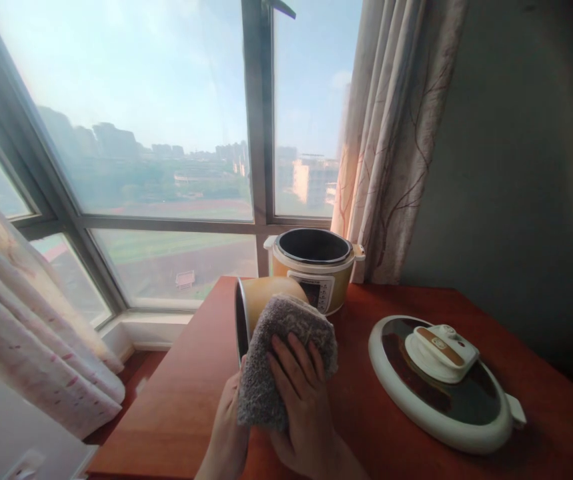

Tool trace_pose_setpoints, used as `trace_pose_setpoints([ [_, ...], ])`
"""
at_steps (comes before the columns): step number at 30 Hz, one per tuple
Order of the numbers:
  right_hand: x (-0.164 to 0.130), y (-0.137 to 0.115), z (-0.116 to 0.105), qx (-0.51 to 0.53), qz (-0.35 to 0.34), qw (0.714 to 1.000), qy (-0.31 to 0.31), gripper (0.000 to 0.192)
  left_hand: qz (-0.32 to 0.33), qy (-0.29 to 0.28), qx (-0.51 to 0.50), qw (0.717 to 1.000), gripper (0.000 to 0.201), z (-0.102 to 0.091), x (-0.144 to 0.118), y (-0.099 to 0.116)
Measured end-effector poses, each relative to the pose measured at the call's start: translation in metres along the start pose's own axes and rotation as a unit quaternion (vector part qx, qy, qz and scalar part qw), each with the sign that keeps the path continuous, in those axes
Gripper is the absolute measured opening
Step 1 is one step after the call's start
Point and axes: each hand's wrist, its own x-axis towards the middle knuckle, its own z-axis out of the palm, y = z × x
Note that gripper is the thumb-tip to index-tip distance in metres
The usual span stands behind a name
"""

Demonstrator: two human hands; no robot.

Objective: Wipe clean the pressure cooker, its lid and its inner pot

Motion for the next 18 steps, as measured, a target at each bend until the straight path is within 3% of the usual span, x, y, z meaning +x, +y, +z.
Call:
trace_pose_setpoints([
  [3,0.023,0.005,-0.012,0.006,-0.006,1.000,-0.011,0.071,-0.001,-0.004,-0.001,1.000,0.044,0.001,0.002,-0.002],
  [6,0.054,0.007,-0.022,0.020,0.003,0.999,-0.032,0.069,0.023,-0.025,0.012,0.999,0.045,0.005,0.003,0.009],
  [12,0.127,0.013,-0.032,0.036,0.106,0.991,-0.068,0.052,0.022,-0.065,0.065,0.996,0.067,0.014,-0.008,0.035],
  [15,0.163,0.024,-0.034,0.025,0.165,0.973,-0.157,0.040,0.032,-0.060,0.082,0.994,0.070,0.010,-0.017,0.028],
  [18,0.191,0.037,-0.031,0.036,0.207,0.936,-0.281,0.049,0.036,-0.081,0.073,0.993,0.068,0.003,-0.023,0.010],
])
